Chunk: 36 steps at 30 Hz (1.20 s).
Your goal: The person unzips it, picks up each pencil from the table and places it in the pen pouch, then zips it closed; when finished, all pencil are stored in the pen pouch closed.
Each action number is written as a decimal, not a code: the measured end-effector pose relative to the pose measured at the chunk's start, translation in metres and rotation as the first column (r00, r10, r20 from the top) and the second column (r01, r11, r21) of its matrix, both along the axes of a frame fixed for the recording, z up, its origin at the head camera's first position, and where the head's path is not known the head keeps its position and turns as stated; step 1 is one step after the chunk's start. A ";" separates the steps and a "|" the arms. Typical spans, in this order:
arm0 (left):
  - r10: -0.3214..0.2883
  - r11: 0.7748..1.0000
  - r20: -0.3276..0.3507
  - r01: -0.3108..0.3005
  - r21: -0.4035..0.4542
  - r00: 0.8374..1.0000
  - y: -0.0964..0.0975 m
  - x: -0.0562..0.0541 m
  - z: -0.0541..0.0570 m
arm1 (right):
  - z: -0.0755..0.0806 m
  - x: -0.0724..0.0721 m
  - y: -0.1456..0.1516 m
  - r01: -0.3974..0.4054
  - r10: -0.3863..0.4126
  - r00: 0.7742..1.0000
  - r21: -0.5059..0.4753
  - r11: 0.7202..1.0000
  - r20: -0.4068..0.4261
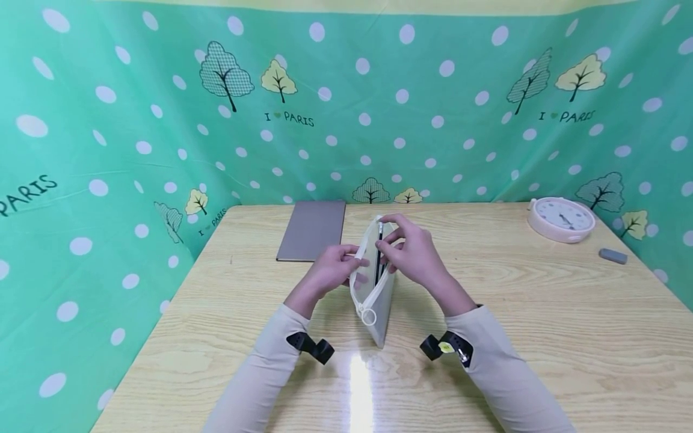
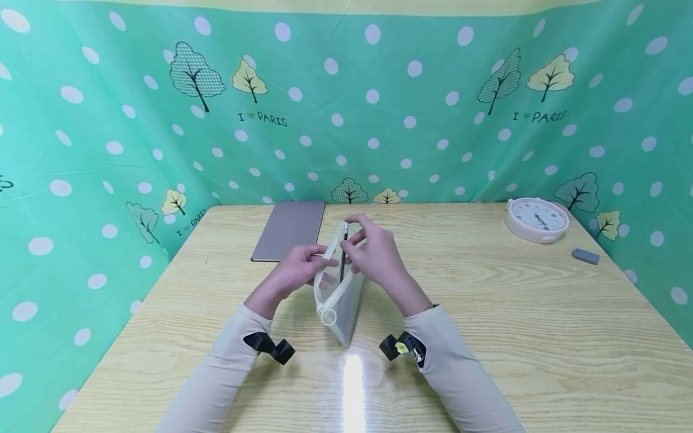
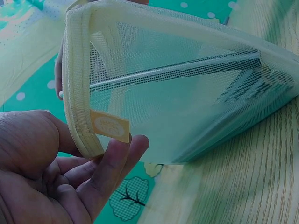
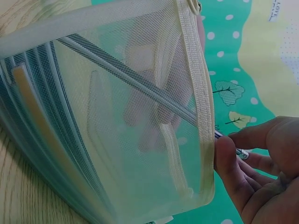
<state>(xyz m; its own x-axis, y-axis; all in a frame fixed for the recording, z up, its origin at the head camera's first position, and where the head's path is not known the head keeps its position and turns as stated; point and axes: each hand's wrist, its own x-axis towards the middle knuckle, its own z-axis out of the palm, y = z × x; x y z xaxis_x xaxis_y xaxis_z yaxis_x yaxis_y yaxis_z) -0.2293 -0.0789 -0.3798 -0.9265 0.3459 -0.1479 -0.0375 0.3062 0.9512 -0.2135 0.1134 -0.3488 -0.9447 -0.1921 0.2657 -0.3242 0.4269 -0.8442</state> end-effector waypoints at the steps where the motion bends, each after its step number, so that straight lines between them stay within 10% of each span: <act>1: 0.002 1.000 0.000 -0.002 -0.001 1.000 0.000 0.000 0.000 | 0.000 0.000 0.000 0.000 0.000 1.000 0.001 1.000 0.000; 21: 0.000 1.000 -0.004 0.000 -0.005 1.000 0.000 0.001 0.001 | 0.009 0.003 0.006 0.033 -0.033 0.999 0.006 0.999 -0.029; 25: -0.008 1.000 -0.003 0.008 -0.002 1.000 0.000 0.001 0.001 | 0.018 0.011 0.009 -0.100 0.104 0.994 0.086 0.991 -0.039; 27: -0.011 1.000 -0.020 0.011 -0.012 1.000 -0.001 0.000 0.001 | 0.022 0.017 0.007 -0.238 0.248 0.968 0.180 0.954 -0.035; 31: -0.006 0.999 -0.064 0.003 -0.048 0.998 -0.002 -0.001 0.002 | 0.026 0.029 0.000 -0.449 0.483 0.875 0.416 0.791 0.025; 36: 0.001 0.998 -0.057 -0.006 -0.070 0.998 -0.003 0.000 0.001 | 0.026 0.043 -0.011 -0.393 0.495 0.869 0.633 0.667 0.018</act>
